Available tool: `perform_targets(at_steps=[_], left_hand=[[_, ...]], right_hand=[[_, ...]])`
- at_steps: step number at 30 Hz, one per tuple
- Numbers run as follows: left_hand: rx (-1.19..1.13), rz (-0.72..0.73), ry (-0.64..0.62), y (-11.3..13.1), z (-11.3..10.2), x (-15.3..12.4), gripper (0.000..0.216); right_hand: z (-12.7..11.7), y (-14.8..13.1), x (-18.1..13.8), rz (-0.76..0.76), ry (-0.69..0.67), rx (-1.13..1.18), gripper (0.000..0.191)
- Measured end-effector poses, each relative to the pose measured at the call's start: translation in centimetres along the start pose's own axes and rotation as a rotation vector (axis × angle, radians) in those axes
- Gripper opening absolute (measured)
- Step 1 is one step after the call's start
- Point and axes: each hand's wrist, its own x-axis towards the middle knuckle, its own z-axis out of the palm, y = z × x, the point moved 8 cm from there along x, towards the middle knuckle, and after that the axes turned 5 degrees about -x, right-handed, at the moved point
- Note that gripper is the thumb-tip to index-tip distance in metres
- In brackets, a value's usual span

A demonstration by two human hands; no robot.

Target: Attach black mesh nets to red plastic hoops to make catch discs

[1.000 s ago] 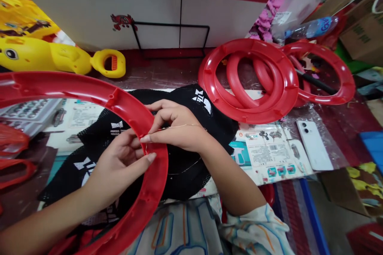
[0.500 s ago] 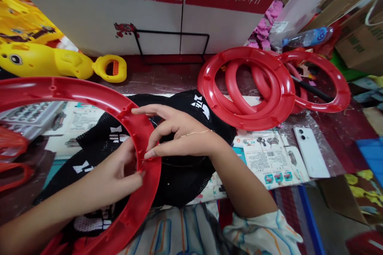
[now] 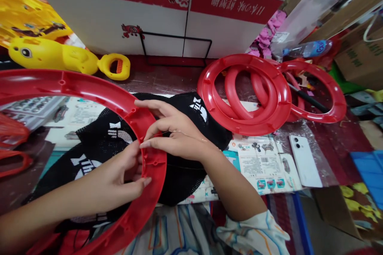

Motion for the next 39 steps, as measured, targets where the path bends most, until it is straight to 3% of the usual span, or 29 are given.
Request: perform_targets(at_steps=[4, 9, 13, 17, 26, 31, 36, 39], left_hand=[[-0.181, 0.045, 0.008, 0.5, 0.7, 0.3, 0.024], [-0.307, 0.318, 0.316, 2.2, -0.9, 0.7, 0.037], [-0.258, 0.34, 0.249, 2.9, -0.2, 0.9, 0.04], [-0.242, 0.272, 0.161, 2.7, 0.1, 0.6, 0.039], [-0.199, 0.111, 0.053, 1.3, 1.3, -0.8, 0.033], [-0.199, 0.166, 0.059, 1.8, 1.5, -1.2, 0.024], [-0.274, 0.163, 0.06, 1.5, 1.4, -0.8, 0.032], [-0.263, 0.26, 0.182, 1.9, 0.6, -0.3, 0.025]], right_hand=[[-0.2, -0.2, -0.4, -0.002, 0.006, 0.001, 0.007], [-0.4, -0.5, -0.3, -0.007, 0.025, 0.002, 0.004], [-0.9, -1.3, -0.2, -0.087, -0.049, 0.069, 0.005], [-1.0, -2.5, -0.3, -0.157, -0.139, -0.044, 0.003], [-0.5, -4.1, 0.3, -0.186, -0.099, -0.206, 0.008], [0.0, -3.7, 0.2, -0.181, -0.073, -0.208, 0.008], [-0.1, -3.3, -0.3, -0.171, -0.011, -0.2, 0.008], [-0.1, -3.3, -0.5, -0.198, 0.003, -0.2, 0.007]])
